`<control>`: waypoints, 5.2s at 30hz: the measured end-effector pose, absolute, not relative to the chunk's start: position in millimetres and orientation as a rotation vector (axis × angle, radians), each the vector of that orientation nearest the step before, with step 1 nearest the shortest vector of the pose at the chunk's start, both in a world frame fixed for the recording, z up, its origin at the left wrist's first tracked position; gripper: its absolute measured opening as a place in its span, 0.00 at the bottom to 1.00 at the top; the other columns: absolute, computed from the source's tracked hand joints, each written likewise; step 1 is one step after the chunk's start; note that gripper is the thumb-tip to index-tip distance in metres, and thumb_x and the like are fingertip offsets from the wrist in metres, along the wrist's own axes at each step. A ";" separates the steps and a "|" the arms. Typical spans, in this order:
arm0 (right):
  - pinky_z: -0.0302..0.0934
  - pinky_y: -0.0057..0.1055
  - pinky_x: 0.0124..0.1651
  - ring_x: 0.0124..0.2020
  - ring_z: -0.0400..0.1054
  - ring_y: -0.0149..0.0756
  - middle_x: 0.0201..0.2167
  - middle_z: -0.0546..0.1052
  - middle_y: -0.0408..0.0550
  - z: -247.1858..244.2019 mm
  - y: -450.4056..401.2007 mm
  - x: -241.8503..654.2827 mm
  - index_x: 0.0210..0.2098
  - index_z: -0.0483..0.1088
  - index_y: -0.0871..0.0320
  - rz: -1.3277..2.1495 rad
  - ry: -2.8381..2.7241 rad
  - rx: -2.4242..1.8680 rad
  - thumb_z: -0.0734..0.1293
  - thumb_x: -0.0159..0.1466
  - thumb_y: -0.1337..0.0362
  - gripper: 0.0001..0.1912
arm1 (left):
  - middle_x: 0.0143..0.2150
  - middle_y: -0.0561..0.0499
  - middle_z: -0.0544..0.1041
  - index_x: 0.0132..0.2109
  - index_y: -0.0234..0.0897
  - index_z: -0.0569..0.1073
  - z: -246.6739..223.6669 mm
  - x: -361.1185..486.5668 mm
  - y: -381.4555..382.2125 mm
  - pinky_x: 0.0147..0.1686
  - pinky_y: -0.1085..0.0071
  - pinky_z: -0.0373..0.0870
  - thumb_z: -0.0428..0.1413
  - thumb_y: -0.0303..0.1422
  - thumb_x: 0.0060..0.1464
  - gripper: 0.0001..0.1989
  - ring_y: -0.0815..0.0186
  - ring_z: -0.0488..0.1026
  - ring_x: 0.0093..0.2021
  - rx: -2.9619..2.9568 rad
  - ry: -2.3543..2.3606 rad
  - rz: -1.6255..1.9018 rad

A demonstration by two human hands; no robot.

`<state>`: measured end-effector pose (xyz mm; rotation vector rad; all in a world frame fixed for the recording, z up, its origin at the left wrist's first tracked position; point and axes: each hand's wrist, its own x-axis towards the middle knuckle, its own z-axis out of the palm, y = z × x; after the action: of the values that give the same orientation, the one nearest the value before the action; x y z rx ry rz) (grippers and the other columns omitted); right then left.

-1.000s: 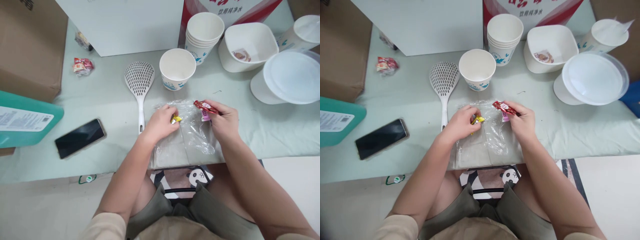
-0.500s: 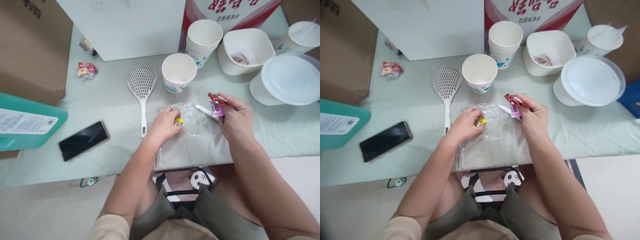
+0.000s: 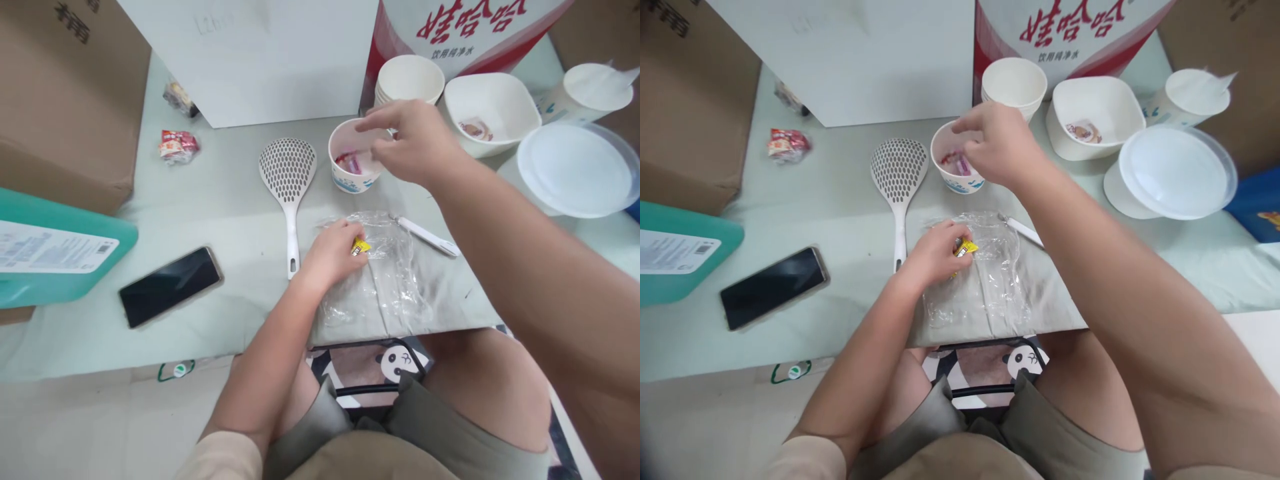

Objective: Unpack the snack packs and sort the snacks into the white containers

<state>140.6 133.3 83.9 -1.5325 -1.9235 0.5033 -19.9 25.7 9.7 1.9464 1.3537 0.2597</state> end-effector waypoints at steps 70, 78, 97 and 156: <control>0.67 0.57 0.62 0.62 0.72 0.54 0.53 0.82 0.52 -27.1 -36.1 196.6 0.43 0.76 0.54 0.546 -2.335 -1.075 0.62 0.59 0.75 0.17 | 0.61 0.40 0.77 0.59 0.37 0.75 9.3 -19.6 3.2 0.67 0.51 0.65 0.60 0.32 0.60 0.20 0.51 0.71 0.65 2.117 1.529 0.549; 0.69 0.54 0.61 0.57 0.76 0.50 0.54 0.82 0.51 -15.3 -27.2 202.8 0.45 0.74 0.51 0.570 -2.160 -1.108 0.63 0.61 0.71 0.16 | 0.35 0.53 0.79 0.47 0.40 0.77 17.1 -13.7 15.7 0.42 0.66 0.73 0.55 0.27 0.58 0.12 0.66 0.77 0.37 1.722 1.416 0.650; 0.69 0.54 0.59 0.58 0.74 0.52 0.56 0.78 0.57 -23.3 -15.8 192.6 0.51 0.70 0.51 0.492 -1.811 -1.396 0.66 0.64 0.65 0.15 | 0.40 0.50 0.68 0.40 0.43 0.70 14.7 -37.0 17.0 0.13 0.80 0.46 0.59 0.32 0.52 0.08 0.59 0.82 0.48 1.071 1.258 1.002; 0.56 0.23 0.17 0.12 0.52 0.19 0.19 0.70 0.30 9.6 1.0 184.0 0.34 0.69 0.52 1.544 -0.614 -1.187 0.83 0.48 0.51 0.25 | 0.34 0.42 0.84 0.43 0.31 0.79 21.4 -66.0 22.7 0.17 0.80 0.65 0.63 0.52 0.54 0.25 0.61 0.83 0.30 0.578 0.965 0.492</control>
<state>184.0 1.0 9.6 -1.1867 -0.6142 1.5436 -66.0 22.7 21.4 0.5775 0.9654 0.4917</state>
